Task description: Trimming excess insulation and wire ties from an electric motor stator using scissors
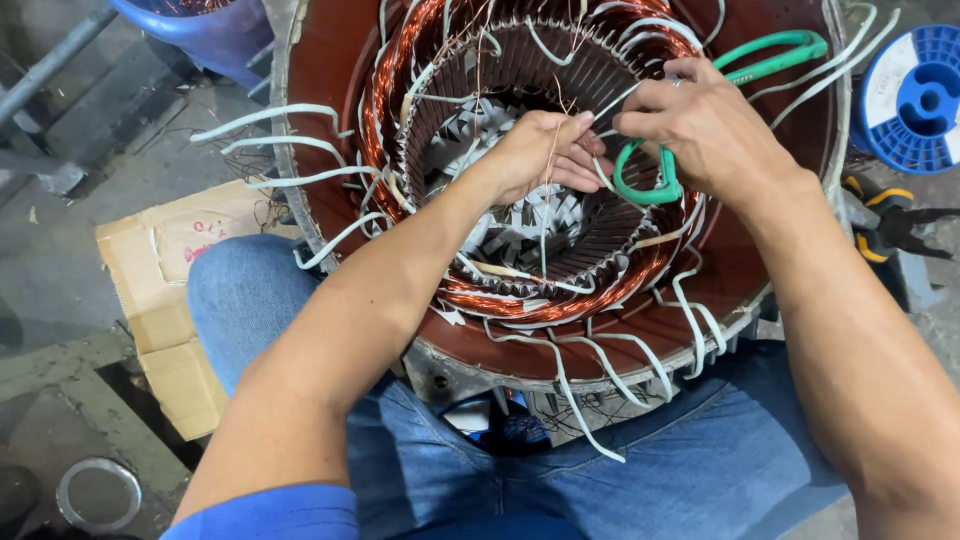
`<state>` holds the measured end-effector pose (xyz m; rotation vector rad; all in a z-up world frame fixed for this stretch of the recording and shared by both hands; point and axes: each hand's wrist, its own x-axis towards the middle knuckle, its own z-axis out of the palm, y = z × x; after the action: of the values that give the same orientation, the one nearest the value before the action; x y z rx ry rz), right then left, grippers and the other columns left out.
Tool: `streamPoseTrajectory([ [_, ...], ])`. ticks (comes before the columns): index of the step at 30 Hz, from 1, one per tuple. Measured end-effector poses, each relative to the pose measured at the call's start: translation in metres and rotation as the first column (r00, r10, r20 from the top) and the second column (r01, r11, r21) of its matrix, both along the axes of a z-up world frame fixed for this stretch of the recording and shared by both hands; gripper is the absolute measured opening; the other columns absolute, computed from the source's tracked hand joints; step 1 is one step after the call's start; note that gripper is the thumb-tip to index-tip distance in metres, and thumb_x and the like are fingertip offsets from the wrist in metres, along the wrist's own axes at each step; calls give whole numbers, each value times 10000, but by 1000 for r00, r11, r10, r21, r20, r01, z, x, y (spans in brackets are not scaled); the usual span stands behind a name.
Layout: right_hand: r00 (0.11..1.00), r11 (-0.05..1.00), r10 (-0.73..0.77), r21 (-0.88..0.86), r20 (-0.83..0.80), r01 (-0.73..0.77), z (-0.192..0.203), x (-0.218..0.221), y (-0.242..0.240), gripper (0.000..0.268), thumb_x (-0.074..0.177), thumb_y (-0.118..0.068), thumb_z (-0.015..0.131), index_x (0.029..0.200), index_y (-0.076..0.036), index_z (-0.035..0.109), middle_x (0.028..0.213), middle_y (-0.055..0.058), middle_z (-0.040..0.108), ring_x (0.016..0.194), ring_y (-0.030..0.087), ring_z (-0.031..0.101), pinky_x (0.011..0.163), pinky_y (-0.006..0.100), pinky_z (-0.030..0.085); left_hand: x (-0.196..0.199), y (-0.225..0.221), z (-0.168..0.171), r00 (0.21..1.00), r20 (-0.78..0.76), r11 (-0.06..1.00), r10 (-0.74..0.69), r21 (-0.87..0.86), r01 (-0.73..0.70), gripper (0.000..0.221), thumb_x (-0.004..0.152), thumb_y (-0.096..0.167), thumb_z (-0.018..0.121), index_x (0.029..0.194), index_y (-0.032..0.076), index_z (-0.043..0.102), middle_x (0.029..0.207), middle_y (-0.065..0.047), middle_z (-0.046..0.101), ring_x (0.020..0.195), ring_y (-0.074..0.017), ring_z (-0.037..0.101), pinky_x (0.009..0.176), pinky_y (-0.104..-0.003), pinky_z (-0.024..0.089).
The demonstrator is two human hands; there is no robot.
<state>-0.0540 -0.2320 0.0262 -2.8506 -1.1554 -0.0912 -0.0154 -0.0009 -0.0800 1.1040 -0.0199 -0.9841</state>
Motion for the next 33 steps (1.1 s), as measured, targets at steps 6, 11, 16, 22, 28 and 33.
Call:
streamPoseTrajectory([
  [6,994,996,-10,82,-106,19,-10,-3,-2,135,848,-21,763,942,-77,683,1171,48,712,890,290,646,1148,488,431,2,1,-3,1000,-7,999,-7,-37,7,511,1014,371,594,1103,-128,651,952,-305,766,825,-356,817,795,-389,729],
  [11,990,999,-38,13,-133,40,-8,-7,0,72,913,-44,694,959,-98,708,1077,29,708,813,270,620,1112,461,407,4,1,6,1000,-1,1000,9,11,-9,438,1063,317,545,1071,-101,675,977,-295,791,850,-341,825,839,-393,730],
  [16,997,995,-75,-71,21,76,-3,-11,5,101,1037,-122,659,941,-123,688,1132,14,717,771,241,614,1124,450,434,0,1,9,1000,18,999,19,32,-20,480,1041,353,544,1098,-111,655,992,-302,777,870,-354,820,862,-419,730],
  [22,990,954,-135,265,-37,140,61,-35,5,268,922,-3,832,1150,-43,698,1143,120,689,1057,303,669,980,464,508,-1,-5,27,997,-68,972,-29,233,44,636,1033,462,467,1190,-111,695,1052,-331,789,824,-402,836,745,-378,746],
  [28,879,263,-366,872,-305,412,83,-67,29,90,1387,111,485,1371,43,429,1103,245,640,888,307,687,831,385,639,-12,-14,36,962,-241,991,-130,1,134,821,1069,540,308,1322,-191,583,1063,-388,743,914,-450,799,814,-434,702],
  [33,314,71,-152,306,-937,949,8,-61,30,113,944,-28,662,1035,24,705,804,192,748,631,187,769,547,309,636,-11,-28,-16,955,-296,996,11,-83,-38,581,949,423,710,1266,-61,747,1176,-351,772,1104,-407,799,1022,-485,668],
])
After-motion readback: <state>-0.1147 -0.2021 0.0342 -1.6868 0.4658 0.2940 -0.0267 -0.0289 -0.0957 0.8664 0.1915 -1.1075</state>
